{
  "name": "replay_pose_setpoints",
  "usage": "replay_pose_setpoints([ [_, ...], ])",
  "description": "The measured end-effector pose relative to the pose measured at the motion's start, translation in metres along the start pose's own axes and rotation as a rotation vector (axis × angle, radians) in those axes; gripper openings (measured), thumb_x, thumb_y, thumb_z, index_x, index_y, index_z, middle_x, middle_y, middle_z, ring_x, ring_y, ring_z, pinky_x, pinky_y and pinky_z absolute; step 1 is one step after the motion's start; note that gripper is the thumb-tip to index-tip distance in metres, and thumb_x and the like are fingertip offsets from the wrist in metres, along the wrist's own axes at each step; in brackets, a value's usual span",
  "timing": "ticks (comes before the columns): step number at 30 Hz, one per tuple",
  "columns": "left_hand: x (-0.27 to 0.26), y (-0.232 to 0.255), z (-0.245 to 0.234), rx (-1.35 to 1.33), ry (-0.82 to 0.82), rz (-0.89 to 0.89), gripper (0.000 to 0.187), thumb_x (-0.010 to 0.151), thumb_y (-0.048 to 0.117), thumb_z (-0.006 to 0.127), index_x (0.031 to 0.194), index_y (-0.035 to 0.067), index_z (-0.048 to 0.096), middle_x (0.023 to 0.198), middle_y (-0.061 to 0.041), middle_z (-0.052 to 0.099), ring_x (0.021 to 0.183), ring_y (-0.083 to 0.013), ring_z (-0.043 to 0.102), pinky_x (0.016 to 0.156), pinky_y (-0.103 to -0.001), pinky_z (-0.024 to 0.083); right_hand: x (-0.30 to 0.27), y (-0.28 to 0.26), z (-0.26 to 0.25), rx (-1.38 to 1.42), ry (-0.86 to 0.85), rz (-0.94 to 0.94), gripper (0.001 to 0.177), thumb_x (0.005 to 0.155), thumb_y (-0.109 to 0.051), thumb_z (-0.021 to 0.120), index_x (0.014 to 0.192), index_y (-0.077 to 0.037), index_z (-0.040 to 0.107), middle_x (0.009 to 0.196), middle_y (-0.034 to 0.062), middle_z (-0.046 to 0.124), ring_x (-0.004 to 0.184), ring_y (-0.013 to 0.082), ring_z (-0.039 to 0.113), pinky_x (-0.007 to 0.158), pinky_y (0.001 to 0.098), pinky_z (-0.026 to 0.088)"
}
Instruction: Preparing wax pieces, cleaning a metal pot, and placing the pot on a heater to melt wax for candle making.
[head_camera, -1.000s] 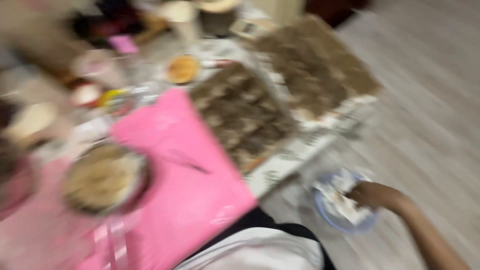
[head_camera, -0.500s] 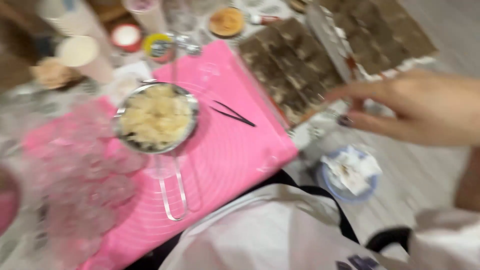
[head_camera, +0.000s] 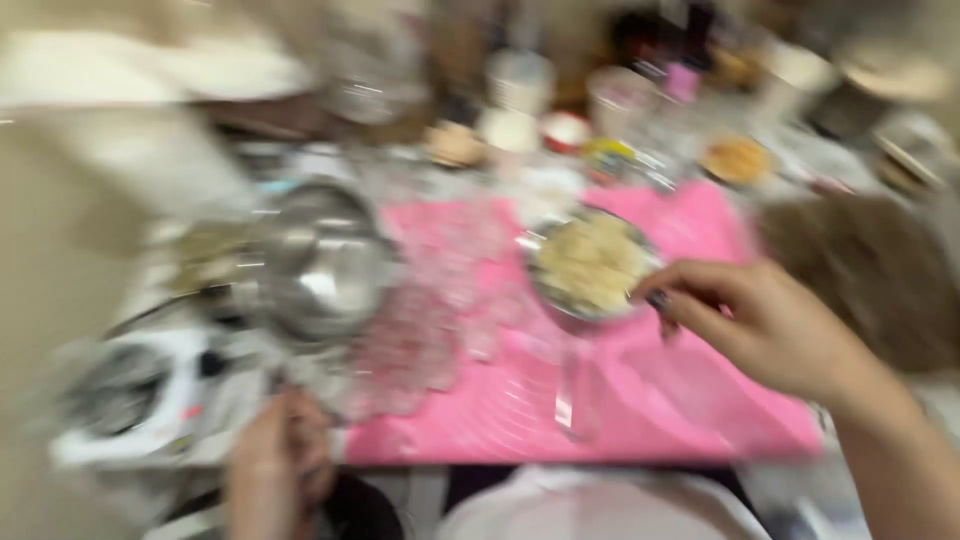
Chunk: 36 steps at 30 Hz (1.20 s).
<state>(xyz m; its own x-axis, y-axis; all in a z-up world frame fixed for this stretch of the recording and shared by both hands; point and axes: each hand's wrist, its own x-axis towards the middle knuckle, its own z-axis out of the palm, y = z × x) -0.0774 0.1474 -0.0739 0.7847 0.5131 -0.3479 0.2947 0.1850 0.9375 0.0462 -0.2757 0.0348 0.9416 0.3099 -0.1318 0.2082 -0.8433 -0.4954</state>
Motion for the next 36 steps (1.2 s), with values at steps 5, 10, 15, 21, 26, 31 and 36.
replay_pose_setpoints([
  [5, -0.013, 0.011, 0.013, -0.199, -0.097, 0.076, 0.041, 0.103, 0.034, 0.046, 0.074, 0.007, 0.055, 0.053, 0.002, 0.044, 0.040, -0.0086, 0.035, 0.035, -0.028, 0.022, 0.072, 0.002, 0.044, 0.269, -0.062, -0.232, 0.035, 0.101, -0.029, 0.051, 0.107, -0.009, 0.080, 0.078, 0.0056, 0.075, 0.069, 0.0168, 0.069, 0.065, 0.0324, 0.057],
  [10, -0.007, -0.005, 0.011, -0.230, -0.106, 0.214, 0.042, 0.105, 0.032, 0.047, 0.076, 0.003, 0.058, 0.057, 0.000, 0.052, 0.046, -0.0089, 0.042, 0.042, -0.027, 0.031, 0.088, -0.077, 0.039, 0.076, -0.087, -0.318, 0.036, 0.100, -0.034, 0.053, 0.113, -0.011, 0.078, 0.087, 0.0036, 0.077, 0.073, 0.0169, 0.071, 0.067, 0.0331, 0.058],
  [15, -0.007, 0.014, 0.005, -0.299, -0.047, 0.169, 0.044, 0.105, 0.036, 0.046, 0.078, 0.003, 0.057, 0.055, 0.000, 0.045, 0.046, -0.0089, 0.041, 0.041, -0.027, 0.029, 0.104, -0.106, 0.028, -0.224, -0.108, -0.141, 0.038, 0.099, -0.032, 0.060, 0.133, -0.024, 0.076, 0.090, 0.0045, 0.079, 0.071, 0.0201, 0.069, 0.066, 0.0355, 0.062],
  [21, -0.004, 0.018, -0.010, -0.353, 0.090, 0.064, 0.043, 0.104, 0.039, 0.046, 0.082, 0.004, 0.056, 0.053, 0.000, 0.043, 0.042, -0.0094, 0.036, 0.038, -0.027, 0.025, 0.121, -0.124, 0.019, -0.267, 0.023, -0.287, 0.031, 0.092, -0.036, 0.068, 0.118, -0.020, 0.076, 0.088, 0.0065, 0.081, 0.075, 0.0201, 0.073, 0.072, 0.0380, 0.059],
  [26, -0.007, 0.016, -0.017, -0.221, 0.121, 0.057, 0.044, 0.105, 0.039, 0.045, 0.081, 0.004, 0.057, 0.052, 0.000, 0.044, 0.040, -0.0090, 0.033, 0.036, -0.028, 0.025, 0.114, -0.089, 0.009, -0.205, 0.195, -0.430, 0.031, 0.090, -0.025, 0.067, 0.116, -0.012, 0.077, 0.092, 0.0101, 0.077, 0.070, 0.0227, 0.069, 0.063, 0.0366, 0.058],
  [31, -0.005, 0.020, -0.013, -0.114, 0.140, 0.118, 0.040, 0.105, 0.033, 0.045, 0.082, 0.004, 0.060, 0.052, 0.001, 0.043, 0.040, -0.0092, 0.033, 0.036, -0.027, 0.023, 0.078, 0.025, -0.025, -0.211, 0.513, -0.437, 0.023, 0.101, -0.023, 0.067, 0.115, -0.005, 0.073, 0.093, 0.0128, 0.070, 0.076, 0.0228, 0.065, 0.069, 0.0348, 0.052],
  [36, -0.009, 0.043, 0.007, -0.171, 0.165, 0.058, 0.040, 0.108, 0.034, 0.043, 0.085, 0.004, 0.055, 0.052, 0.000, 0.038, 0.039, -0.0102, 0.029, 0.035, -0.028, 0.019, 0.023, 0.109, -0.024, -0.136, 0.047, 0.193, 0.024, 0.096, -0.025, 0.069, 0.114, -0.014, 0.079, 0.083, 0.0100, 0.073, 0.071, 0.0252, 0.071, 0.066, 0.0373, 0.062],
])
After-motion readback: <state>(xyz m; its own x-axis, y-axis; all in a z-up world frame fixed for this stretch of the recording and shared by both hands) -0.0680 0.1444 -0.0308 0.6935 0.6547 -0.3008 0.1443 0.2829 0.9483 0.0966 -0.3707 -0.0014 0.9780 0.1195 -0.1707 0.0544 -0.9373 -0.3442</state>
